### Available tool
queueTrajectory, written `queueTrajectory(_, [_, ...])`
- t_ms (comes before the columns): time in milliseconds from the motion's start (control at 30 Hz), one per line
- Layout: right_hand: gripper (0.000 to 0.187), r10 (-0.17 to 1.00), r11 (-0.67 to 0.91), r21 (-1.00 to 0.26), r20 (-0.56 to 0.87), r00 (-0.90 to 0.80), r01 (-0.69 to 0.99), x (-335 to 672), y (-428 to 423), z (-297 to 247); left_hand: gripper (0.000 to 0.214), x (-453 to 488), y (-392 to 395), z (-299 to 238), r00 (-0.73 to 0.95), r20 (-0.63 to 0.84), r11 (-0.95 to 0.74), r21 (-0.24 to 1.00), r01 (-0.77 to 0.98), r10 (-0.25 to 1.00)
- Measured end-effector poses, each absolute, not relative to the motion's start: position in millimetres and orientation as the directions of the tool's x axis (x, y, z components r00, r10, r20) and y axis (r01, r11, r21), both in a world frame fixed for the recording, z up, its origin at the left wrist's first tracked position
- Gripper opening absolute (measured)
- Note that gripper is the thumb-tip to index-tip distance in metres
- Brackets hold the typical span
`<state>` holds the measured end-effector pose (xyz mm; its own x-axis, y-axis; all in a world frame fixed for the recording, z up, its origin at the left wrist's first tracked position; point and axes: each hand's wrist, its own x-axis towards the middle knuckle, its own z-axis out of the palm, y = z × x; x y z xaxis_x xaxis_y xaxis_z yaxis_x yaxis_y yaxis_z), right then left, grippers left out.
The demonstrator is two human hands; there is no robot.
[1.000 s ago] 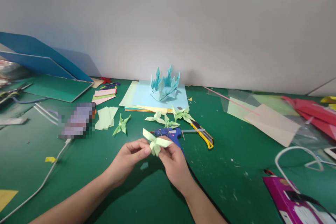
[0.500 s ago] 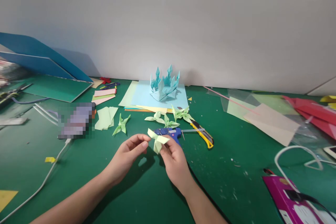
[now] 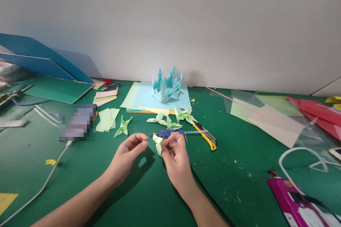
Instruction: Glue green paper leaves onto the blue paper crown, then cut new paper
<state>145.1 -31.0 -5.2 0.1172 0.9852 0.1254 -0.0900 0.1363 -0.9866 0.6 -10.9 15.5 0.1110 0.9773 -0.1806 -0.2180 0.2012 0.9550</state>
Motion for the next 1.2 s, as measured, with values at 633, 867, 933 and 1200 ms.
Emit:
queueTrajectory(633, [0.014,0.739,0.622,-0.457,0.611,-0.284,0.636,157,-28,-8,0.015,-7,-12,5,0.39,0.278,-0.394,0.883,0.255,0.878])
queueTrajectory(867, [0.013,0.776,0.601,-0.516,0.561,-0.289,0.611,158,-27,-2,0.009,-4,-9,3,0.298,0.149,-0.17,0.984,0.047,0.943])
queueTrajectory(933, [0.014,0.766,0.613,-0.523,0.578,-0.282,0.592,159,-27,-3,0.009,-5,-7,2,0.273,0.129,-0.136,0.991,0.006,0.953])
queueTrajectory(1200, [0.018,0.743,0.623,-0.519,0.626,-0.237,0.586,161,-26,-9,0.01,-3,-8,0,0.233,0.141,-0.134,0.99,-0.046,0.962])
